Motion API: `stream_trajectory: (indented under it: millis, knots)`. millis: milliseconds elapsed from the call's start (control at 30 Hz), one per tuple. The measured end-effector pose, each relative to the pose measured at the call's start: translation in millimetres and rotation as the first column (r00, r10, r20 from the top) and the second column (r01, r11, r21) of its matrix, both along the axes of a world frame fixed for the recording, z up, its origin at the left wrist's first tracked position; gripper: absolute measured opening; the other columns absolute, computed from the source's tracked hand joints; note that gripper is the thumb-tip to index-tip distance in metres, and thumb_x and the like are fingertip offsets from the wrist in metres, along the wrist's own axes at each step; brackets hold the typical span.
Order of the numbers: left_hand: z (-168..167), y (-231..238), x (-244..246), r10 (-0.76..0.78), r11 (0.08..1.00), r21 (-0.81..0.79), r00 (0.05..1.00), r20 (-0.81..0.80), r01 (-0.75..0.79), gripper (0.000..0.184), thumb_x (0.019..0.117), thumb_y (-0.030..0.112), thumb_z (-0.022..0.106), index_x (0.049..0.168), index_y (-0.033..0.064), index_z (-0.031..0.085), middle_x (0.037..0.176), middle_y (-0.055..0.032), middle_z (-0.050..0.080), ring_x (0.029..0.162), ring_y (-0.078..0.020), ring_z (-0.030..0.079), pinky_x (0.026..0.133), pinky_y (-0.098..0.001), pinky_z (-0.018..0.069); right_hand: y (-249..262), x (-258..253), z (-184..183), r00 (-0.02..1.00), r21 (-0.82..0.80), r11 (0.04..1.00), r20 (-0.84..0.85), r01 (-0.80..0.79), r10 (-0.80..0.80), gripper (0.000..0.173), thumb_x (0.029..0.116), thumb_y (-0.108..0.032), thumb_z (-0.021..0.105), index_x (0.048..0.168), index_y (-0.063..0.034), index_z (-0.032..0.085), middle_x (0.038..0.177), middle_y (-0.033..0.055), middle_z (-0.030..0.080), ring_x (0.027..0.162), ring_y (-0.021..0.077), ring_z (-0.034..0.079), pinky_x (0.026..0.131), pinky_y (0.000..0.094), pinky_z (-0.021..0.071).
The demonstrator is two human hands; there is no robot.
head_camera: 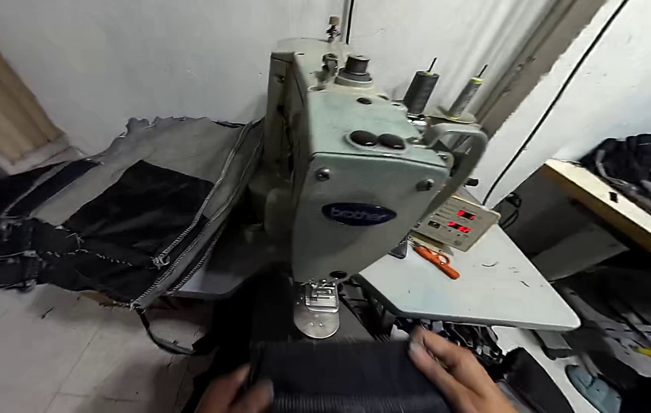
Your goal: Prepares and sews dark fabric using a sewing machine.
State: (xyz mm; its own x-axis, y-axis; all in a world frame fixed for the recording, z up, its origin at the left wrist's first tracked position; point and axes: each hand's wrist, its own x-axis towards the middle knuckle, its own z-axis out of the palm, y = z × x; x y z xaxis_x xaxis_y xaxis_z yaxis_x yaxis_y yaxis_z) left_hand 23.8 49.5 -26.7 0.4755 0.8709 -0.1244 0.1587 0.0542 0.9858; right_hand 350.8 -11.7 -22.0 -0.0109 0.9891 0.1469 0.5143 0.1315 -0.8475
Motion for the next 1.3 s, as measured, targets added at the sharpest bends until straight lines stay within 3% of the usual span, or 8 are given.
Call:
stream_trajectory:
  millis: [100, 267, 367, 533, 733, 900, 1100, 1300]
  knots:
    - [-25.2, 48.0, 36.4, 0.212, 0.97, -0.125, 0.977, 0.016, -0.209, 0.029, 0.1042, 0.02, 0.051, 0.111, -0.0013, 0.07, 0.099, -0.0054, 0.071, 0.095, -0.0087, 0.067, 0.091, -0.0348, 0.0558, 47.8, 12.5, -49.7, 0.935, 0.11, 0.974, 0.277, 0.2, -0.223, 0.045, 0.104, -0.044, 0.048, 0.086, -0.0078, 0.067, 0.063, 0.0007, 0.058, 0.056, 0.0111, 0.057, 0.052, 0.0354, 0.0467]
    - [-36.6, 87.5, 48.9, 0.068, 0.984, 0.165, 0.998, 0.012, -0.069, 0.031, 0.1003, 0.023, 0.055, 0.11, -0.0011, 0.073, 0.103, -0.0043, 0.074, 0.1, -0.0049, 0.067, 0.095, -0.0301, 0.0545, 94.6, 21.9, -63.1, 0.896, 0.216, 0.972, 0.407, 0.096, -0.178, 0.053, 0.104, -0.052, 0.043, 0.083, -0.0089, 0.066, 0.055, 0.0036, 0.053, 0.048, 0.0186, 0.056, 0.045, 0.0417, 0.0441]
    - [-26.3, 63.6, 20.7, -0.003, 0.989, 0.148, 0.988, -0.156, 0.026, 0.036, 0.1042, 0.022, 0.048, 0.095, -0.0037, 0.071, 0.079, -0.0064, 0.067, 0.076, -0.0098, 0.065, 0.075, -0.036, 0.0544, 64.5, 32.8, -44.5, 0.94, 0.002, 1.0, 0.339, 0.028, -0.027, 0.048, 0.1047, -0.042, 0.048, 0.081, -0.0042, 0.064, 0.06, 0.0069, 0.056, 0.054, 0.0184, 0.056, 0.051, 0.0421, 0.0434]
    - [-34.5, 72.7, 58.6, 0.284, 0.959, -0.02, 0.959, 0.019, -0.284, 0.029, 0.1019, 0.018, 0.048, 0.095, 0.0018, 0.071, 0.088, 0.0017, 0.069, 0.089, -0.0013, 0.065, 0.088, -0.0276, 0.0547, 72.1, 49.3, -41.1, 0.972, -0.174, 0.961, 0.139, 0.214, -0.191, 0.036, 0.0989, -0.037, 0.051, 0.07, -0.0167, 0.061, 0.062, -0.0096, 0.053, 0.059, 0.0018, 0.052, 0.057, 0.0303, 0.0448]
    - [-23.5, 150.4, 84.5, 0.095, 0.992, 0.113, 0.91, -0.403, -0.054, 0.029, 0.1025, 0.004, 0.055, 0.127, -0.0113, 0.058, 0.122, -0.03, 0.063, 0.114, -0.0351, 0.061, 0.102, -0.0483, 0.047, 123.4, 64.5, -50.8, 0.881, 0.237, 0.925, 0.307, 0.297, -0.361, 0.032, 0.1004, -0.026, 0.057, 0.082, -0.001, 0.064, 0.061, 0.0079, 0.052, 0.054, 0.0202, 0.053, 0.053, 0.0431, 0.0418]
    - [-43.6, 119.8, 77.1, 0.146, 0.966, 0.215, 0.989, -0.012, -0.14, 0.022, 0.0962, 0.007, 0.053, 0.108, -0.0056, 0.065, 0.096, 0.0005, 0.069, 0.094, 0.0047, 0.063, 0.089, -0.0186, 0.052, 102.0, 57.2, -64.4, 0.858, 0.385, 0.906, 0.39, 0.176, -0.333, 0.049, 0.1061, -0.045, 0.044, 0.08, -0.0067, 0.062, 0.057, 0.006, 0.053, 0.054, 0.0141, 0.059, 0.05, 0.033, 0.0462]
    - [-42.3, 121.1, 76.3, 0.239, 0.963, 0.172, 0.955, -0.175, -0.209, 0.021, 0.0944, 0.008, 0.06, 0.108, -0.0061, 0.067, 0.097, -0.0082, 0.068, 0.093, -0.0045, 0.062, 0.088, -0.0247, 0.0498, 113.1, 60.6, -55.2, 0.845, 0.412, 0.887, 0.381, 0.208, -0.375, 0.049, 0.1043, -0.043, 0.047, 0.074, -0.0065, 0.059, 0.053, -0.0007, 0.044, 0.047, 0.0038, 0.046, 0.045, 0.0224, 0.0361]
    - [-89.9, 145.2, 72.0, 0.158, 0.982, 0.108, 0.986, -0.055, -0.152, 0.019, 0.0985, 0.025, 0.059, 0.09, 0.0117, 0.07, 0.071, 0.0122, 0.06, 0.064, 0.004, 0.057, 0.06, -0.0166, 0.0488, 101.9, 53.3, -49.5, 0.85, 0.346, 0.908, 0.38, 0.234, -0.364, 0.042, 0.1038, -0.035, 0.052, 0.078, -0.0032, 0.061, 0.056, 0.0026, 0.047, 0.05, 0.0047, 0.047, 0.049, 0.0217, 0.0371]
